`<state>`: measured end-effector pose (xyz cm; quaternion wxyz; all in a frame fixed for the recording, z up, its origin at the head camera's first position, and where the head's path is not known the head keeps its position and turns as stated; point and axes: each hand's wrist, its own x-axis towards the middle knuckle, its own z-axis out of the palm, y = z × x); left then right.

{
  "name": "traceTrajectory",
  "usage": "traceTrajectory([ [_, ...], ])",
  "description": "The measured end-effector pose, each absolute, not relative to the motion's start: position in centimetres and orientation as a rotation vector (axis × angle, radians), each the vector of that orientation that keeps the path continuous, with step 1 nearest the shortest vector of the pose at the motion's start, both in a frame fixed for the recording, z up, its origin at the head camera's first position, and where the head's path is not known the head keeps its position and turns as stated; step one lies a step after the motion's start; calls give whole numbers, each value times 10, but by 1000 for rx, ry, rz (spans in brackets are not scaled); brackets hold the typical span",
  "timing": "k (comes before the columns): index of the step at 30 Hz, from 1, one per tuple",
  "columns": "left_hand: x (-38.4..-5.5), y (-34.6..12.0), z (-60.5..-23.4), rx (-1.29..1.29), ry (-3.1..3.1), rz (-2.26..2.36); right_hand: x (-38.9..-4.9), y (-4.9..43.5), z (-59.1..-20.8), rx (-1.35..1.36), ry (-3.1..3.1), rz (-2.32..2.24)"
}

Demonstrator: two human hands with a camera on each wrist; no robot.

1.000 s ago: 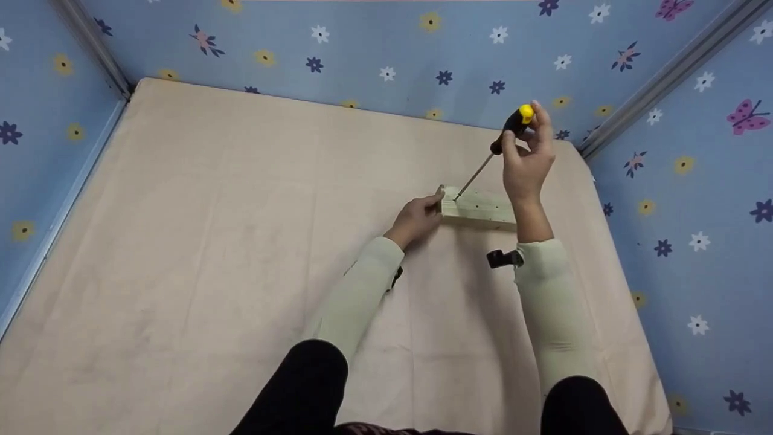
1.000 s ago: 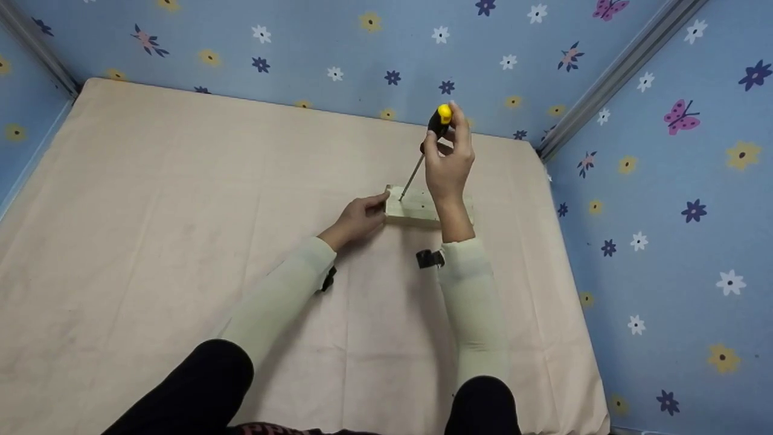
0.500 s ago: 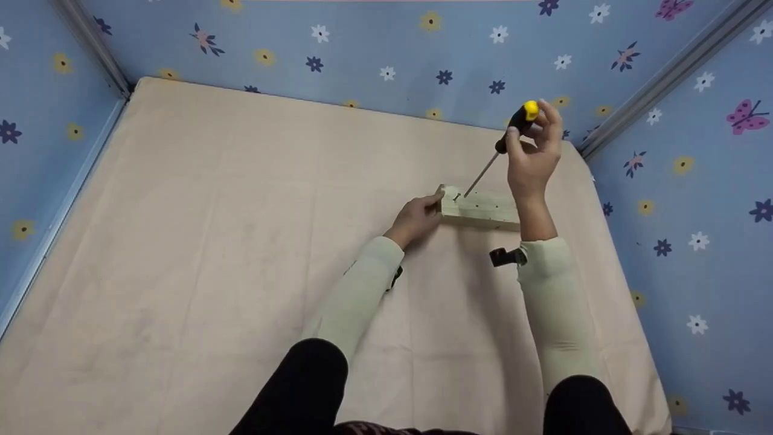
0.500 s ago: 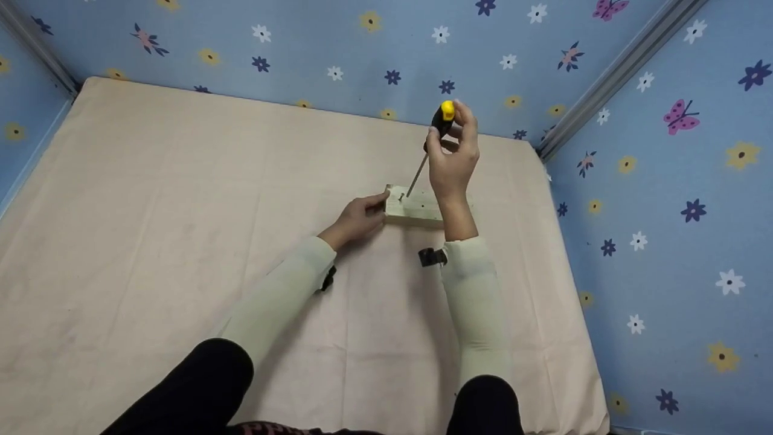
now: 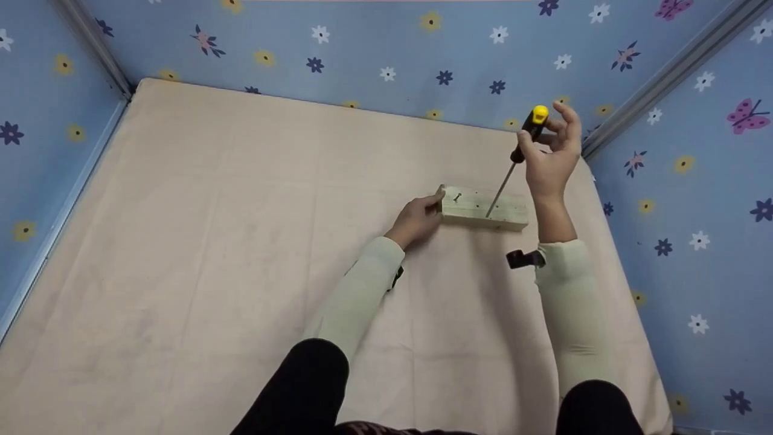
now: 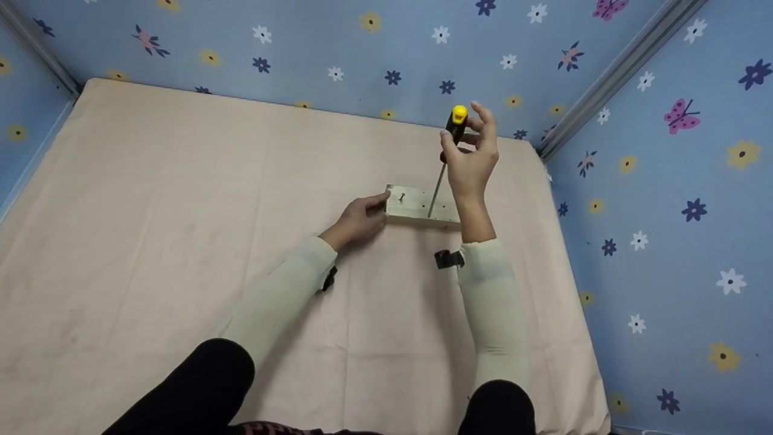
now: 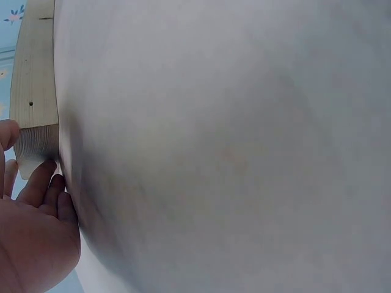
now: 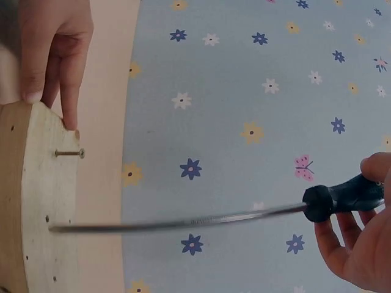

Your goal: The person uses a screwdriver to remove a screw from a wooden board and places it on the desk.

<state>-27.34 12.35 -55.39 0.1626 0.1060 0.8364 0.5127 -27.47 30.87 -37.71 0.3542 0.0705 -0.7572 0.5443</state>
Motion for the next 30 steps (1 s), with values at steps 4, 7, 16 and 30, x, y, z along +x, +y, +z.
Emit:
traceTrajectory([
  [4,-273,123,-554,323,2382,1484,-273,319,-380,171,-1988,1387],
  [7,-274,123,-554,338,2383,1497,-271,326,-380,134,-2025,1360],
  [16,-274,124,-554,334,2369,1522,-273,356,-387,-38,-2134,1271],
  [30,-276,124,-558,361,2422,1495,-280,403,-422,-257,-2292,1119],
])
